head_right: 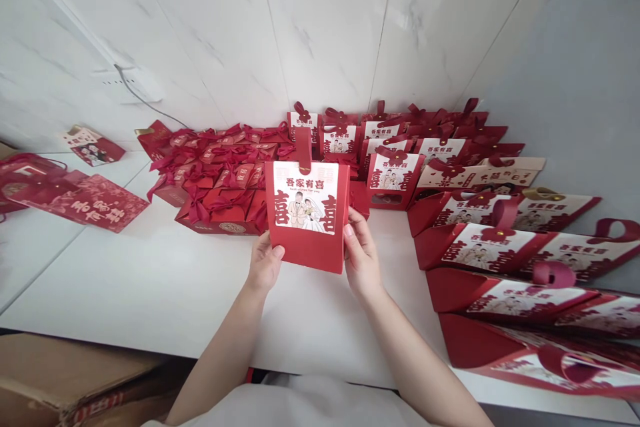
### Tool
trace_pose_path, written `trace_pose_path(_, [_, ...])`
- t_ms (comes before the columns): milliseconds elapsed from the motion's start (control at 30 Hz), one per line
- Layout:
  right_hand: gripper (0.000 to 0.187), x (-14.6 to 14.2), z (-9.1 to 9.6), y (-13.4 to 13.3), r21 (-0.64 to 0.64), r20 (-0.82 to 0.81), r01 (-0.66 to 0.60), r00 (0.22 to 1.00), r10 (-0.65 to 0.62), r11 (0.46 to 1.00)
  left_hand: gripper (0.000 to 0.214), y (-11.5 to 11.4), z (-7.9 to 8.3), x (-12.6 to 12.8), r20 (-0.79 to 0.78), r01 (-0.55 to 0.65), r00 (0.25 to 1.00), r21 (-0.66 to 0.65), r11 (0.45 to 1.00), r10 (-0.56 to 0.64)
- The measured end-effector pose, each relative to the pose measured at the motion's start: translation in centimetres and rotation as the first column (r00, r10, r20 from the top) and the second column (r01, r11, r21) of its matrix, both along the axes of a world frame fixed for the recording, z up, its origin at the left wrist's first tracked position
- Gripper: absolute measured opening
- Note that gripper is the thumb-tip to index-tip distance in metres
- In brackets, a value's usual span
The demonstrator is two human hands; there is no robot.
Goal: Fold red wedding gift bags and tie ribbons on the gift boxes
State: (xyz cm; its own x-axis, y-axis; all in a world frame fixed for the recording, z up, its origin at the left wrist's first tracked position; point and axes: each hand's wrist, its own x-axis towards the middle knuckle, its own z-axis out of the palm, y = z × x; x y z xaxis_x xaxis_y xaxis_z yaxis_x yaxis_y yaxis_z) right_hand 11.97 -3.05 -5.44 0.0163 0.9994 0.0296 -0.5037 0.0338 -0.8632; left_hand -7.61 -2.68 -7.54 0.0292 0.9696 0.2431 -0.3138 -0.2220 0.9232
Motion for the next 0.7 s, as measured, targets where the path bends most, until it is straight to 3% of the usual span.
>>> trace_pose_path(167, [0.059,-0.32,-0.33,-0.12,0.177,0.048,-0.058,0.998,0.05,0.982,0.021,0.32,-0.2,-0.13,-0.005,-0.119,0.993,0.036,0.992,0.119])
trace_pose_path(333, [0.026,-0.37,-0.64,0.0,0.187,0.059,-0.048,0.998,0.038,0.981,0.033,0.21,0.31,-0.15,-0.035,-0.116,0.992,0.046,0.992,0.117])
trace_pose_path(533, [0.024,-0.04,-0.77,0.06,0.143,0.09,-0.063,0.995,0.05,0.988,0.026,0.03,0.66,-0.29,-0.158,-0.066,0.984,0.111,0.992,0.083])
trace_pose_path(700, [0.024,0.08,-0.6,-0.04,0.138,0.099,-0.072,0.993,0.058,0.988,0.023,0.09,0.18,-0.5,-0.11,0.005,0.994,0.081,0.997,0.004])
